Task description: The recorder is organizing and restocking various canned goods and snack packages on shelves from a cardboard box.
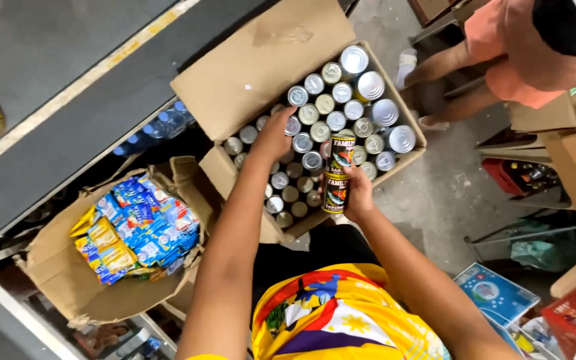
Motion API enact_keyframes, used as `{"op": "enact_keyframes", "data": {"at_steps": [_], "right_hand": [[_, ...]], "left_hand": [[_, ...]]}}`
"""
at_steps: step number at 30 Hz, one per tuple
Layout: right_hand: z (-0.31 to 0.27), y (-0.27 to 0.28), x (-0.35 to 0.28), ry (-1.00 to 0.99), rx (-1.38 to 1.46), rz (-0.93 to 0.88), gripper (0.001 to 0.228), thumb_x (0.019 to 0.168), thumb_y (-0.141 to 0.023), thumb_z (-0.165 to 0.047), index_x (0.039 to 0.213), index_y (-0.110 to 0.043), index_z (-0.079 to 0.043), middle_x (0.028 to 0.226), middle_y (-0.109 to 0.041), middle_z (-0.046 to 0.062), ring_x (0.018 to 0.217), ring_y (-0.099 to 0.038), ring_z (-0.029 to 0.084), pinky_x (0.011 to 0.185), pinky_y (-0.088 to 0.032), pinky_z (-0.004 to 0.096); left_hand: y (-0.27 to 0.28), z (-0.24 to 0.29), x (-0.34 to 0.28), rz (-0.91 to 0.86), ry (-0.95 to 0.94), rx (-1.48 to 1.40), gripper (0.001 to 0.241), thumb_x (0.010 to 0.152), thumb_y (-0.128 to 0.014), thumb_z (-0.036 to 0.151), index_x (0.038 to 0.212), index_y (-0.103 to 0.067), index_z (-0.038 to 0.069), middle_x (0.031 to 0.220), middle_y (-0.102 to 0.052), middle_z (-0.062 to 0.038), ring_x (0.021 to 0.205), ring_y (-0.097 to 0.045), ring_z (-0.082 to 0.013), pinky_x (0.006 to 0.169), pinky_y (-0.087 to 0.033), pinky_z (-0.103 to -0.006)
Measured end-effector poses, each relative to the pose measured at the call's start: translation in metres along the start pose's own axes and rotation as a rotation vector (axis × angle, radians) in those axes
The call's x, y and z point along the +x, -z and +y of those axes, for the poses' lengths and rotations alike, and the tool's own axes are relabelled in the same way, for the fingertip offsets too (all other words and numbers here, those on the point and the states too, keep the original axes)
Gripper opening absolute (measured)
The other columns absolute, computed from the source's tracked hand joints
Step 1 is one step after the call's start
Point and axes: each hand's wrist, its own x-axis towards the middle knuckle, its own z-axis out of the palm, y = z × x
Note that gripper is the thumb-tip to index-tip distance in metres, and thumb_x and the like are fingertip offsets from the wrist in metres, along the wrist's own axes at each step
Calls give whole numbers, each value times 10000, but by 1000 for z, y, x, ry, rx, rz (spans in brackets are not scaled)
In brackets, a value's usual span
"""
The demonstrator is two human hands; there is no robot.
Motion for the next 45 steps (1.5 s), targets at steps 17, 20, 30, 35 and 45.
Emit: {"op": "enact_keyframes", "data": {"at_steps": [17, 20, 30, 35, 45], "right_hand": [[-23, -1, 45, -55, -122, -263, 450, 923, -557, -398, 1201, -586, -46, 1011, -698, 158, 790, -696, 309, 708, -594, 477], [-28, -15, 45, -79, -189, -297, 481, 927, -520, -387, 1268, -577, -53, 997, -706, 156, 760, -694, 296, 675, -593, 464], [-29, -44, 30, -31, -217, -439, 522, 959, -516, -341, 1356, -561, -6, 905, -690, 152, 729, -695, 263, 646, -594, 436], [-16, -29, 43, 8, -217, -427, 469, 962, -540, -311, 1342, -549, -37, 950, -685, 128, 735, -694, 255, 646, -596, 434], [-5, -106, 58, -68, -274, -557, 486, 959, -537, -300, 1375, -501, -51, 1020, -684, 153, 722, -694, 282, 642, -599, 448]], "left_hand": [[87, 37, -82, 140, 316, -984, 591, 936, -676, 56, 1491, -478, 91, 1313, -616, -104, 1129, -632, -214, 866, -595, -371], [87, 56, -95, 167, 281, -1076, 604, 864, -663, -41, 1436, -498, 67, 1300, -602, -116, 1107, -640, -234, 854, -585, -383], [32, 78, -118, 454, 94, -1142, 574, 748, -764, -122, 1221, -489, 52, 1247, -571, -96, 1151, -611, -233, 966, -593, -428], [18, 66, -124, 510, 101, -738, 732, 670, -843, -32, 1312, -499, 49, 1282, -578, -86, 1179, -588, -196, 1013, -533, -377], [86, 105, -150, 539, 47, -897, 698, 812, -875, 169, 1388, -500, 46, 1263, -652, -81, 1143, -634, -162, 1023, -523, -355]]}}
